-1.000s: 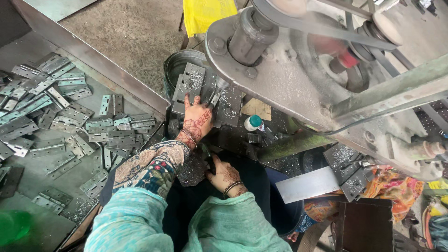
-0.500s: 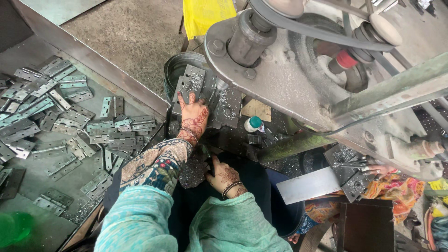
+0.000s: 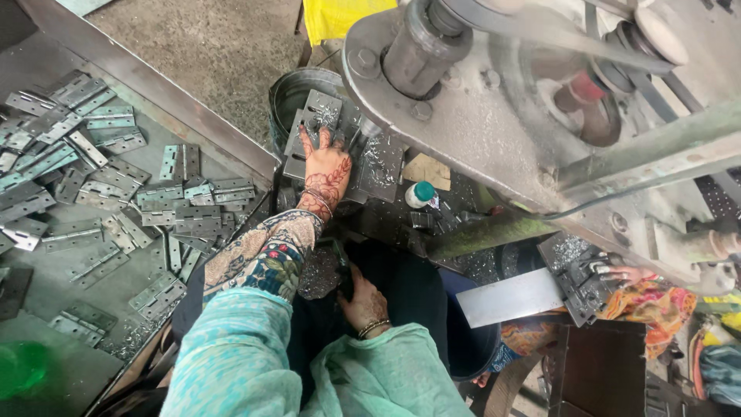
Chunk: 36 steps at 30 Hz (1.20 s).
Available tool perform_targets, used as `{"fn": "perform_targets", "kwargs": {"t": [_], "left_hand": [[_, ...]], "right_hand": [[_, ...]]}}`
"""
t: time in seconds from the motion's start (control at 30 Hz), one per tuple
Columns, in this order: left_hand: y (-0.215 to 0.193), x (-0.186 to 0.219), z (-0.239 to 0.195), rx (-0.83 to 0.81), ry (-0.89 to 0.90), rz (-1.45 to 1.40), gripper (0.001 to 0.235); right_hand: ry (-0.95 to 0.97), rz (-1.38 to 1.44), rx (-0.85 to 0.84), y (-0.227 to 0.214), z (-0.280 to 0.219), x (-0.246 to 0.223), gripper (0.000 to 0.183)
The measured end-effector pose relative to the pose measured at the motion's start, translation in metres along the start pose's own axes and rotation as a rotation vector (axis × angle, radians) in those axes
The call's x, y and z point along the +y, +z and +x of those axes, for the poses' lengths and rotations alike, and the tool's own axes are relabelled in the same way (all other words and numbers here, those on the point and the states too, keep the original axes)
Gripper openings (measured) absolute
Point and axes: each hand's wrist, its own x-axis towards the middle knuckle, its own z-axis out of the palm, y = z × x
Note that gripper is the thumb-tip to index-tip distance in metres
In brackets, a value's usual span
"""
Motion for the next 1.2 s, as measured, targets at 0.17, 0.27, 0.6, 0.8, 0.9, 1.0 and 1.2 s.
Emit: {"fn": "perform_targets", "kwargs": {"t": [0.17,0.27,0.6,0.8,0.9,1.0,1.2], "left_hand": [[0.0,-0.003,0.004,0.018,-0.024,-0.013,0.028],[0.001,-0.001,0.007,-0.036,-0.052,-0.051,0.028],[0.007,-0.01,0.001,0.052,-0.002,-0.006,0.036],[0.006,-0.008,-0.009,-0.037,-0.008,-0.026,0.05],[0.01,-0.003,-0.011,-0.124,-0.018,0.012,0.052],[0.007,-0.002,0.008,-0.08,-0.035,0.005,0.054],[0.006,0.001,0.013,-0.151,-0.023,-0.011,0.052]], "right_hand": [[-0.012,-0.119,-0.092,-0.036,0.019,-0.007,0.074],[-0.048,-0.171,-0.117,-0.048,0.029,-0.008,0.067],[-0.079,0.013,0.126,0.047,0.004,0.031,0.085],[-0.063,-0.046,0.005,-0.002,0.016,0.013,0.079],[-0.063,-0.122,-0.071,-0.035,0.026,0.001,0.067],[-0.067,-0.139,-0.098,-0.045,0.031,-0.004,0.066],[-0.038,-0.011,0.065,0.033,0.003,0.022,0.086]]}}
